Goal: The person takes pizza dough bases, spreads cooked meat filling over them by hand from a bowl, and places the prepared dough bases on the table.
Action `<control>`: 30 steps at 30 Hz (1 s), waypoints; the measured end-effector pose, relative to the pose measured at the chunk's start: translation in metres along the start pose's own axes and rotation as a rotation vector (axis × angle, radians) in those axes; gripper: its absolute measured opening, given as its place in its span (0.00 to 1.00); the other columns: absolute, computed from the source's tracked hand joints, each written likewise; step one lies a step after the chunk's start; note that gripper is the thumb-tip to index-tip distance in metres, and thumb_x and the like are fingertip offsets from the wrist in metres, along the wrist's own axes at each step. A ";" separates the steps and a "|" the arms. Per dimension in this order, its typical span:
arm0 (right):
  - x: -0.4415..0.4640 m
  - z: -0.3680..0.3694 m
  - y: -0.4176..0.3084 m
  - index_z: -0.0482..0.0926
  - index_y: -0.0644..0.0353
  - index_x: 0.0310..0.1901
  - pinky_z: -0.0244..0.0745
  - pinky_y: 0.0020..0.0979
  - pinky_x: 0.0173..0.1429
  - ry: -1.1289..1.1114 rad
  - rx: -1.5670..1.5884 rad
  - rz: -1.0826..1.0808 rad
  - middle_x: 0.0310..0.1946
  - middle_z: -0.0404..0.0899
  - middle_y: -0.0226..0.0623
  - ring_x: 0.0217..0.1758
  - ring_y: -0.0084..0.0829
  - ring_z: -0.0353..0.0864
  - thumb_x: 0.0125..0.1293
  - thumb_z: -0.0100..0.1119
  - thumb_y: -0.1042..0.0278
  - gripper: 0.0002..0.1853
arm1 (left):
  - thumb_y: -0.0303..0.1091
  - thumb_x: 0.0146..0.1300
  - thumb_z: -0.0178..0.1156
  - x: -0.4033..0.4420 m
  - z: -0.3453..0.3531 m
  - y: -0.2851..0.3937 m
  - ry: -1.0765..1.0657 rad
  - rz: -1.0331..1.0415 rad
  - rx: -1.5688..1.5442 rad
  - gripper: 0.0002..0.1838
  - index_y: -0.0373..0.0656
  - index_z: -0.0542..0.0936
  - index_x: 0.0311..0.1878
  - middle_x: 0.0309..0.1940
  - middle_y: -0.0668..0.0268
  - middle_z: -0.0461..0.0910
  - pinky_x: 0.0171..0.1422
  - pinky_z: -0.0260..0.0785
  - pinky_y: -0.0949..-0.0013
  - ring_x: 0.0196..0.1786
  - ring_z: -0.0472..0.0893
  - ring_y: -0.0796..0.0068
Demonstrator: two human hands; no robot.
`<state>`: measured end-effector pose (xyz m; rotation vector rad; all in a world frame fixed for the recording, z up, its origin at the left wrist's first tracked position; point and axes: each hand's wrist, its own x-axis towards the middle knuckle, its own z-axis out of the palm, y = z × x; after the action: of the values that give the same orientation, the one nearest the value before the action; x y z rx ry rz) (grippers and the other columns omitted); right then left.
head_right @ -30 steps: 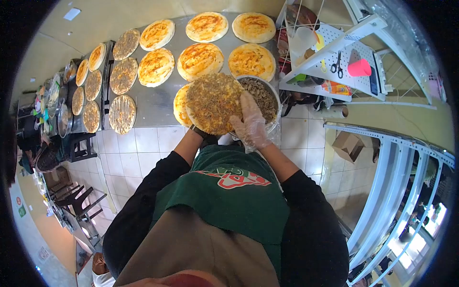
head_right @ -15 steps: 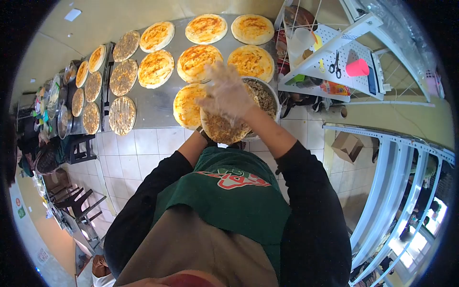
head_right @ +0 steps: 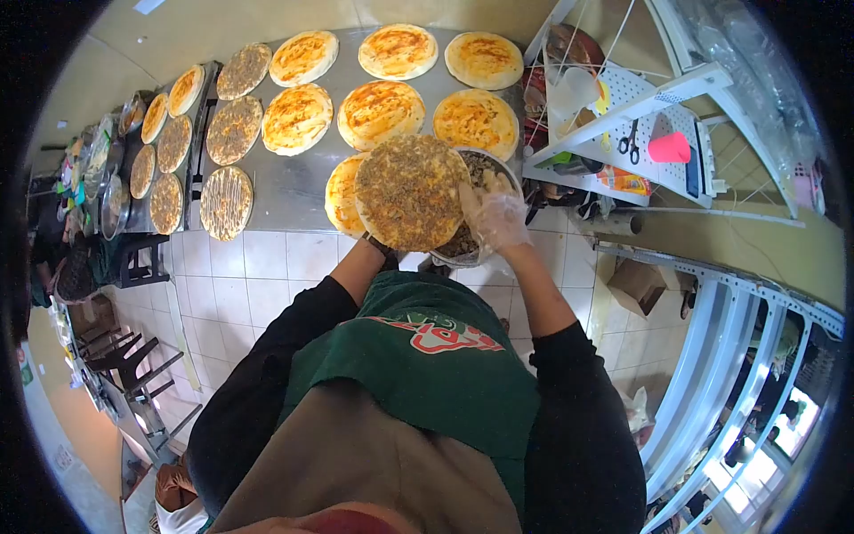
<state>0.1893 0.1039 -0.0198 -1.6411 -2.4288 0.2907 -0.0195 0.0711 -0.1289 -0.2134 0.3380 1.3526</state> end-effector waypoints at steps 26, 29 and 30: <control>-0.014 0.038 0.013 0.79 0.59 0.35 0.76 0.45 0.42 -0.212 -0.086 -0.028 0.34 0.79 0.50 0.38 0.49 0.81 0.61 0.56 0.57 0.13 | 0.58 0.71 0.38 -0.011 -0.011 0.054 0.106 0.527 -0.062 0.33 0.47 0.58 0.72 0.69 0.56 0.63 0.71 0.56 0.41 0.68 0.66 0.52; -0.010 0.046 0.007 0.81 0.58 0.40 0.75 0.44 0.49 -0.164 0.030 -0.013 0.43 0.78 0.53 0.44 0.50 0.79 0.58 0.59 0.61 0.12 | 0.58 0.71 0.38 -0.036 -0.028 0.114 0.118 0.572 -0.069 0.33 0.47 0.58 0.72 0.69 0.56 0.63 0.71 0.56 0.41 0.68 0.66 0.52; -0.010 0.048 0.006 0.81 0.58 0.44 0.74 0.42 0.54 -0.196 0.028 0.013 0.48 0.77 0.55 0.50 0.50 0.78 0.56 0.61 0.64 0.14 | 0.58 0.71 0.38 -0.043 -0.033 0.131 0.122 0.584 -0.075 0.33 0.47 0.58 0.72 0.69 0.56 0.63 0.71 0.56 0.41 0.68 0.66 0.52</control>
<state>0.1856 0.0948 -0.0684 -1.6894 -2.5413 0.5076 -0.1588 0.0475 -0.1389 -0.2725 0.4750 1.9357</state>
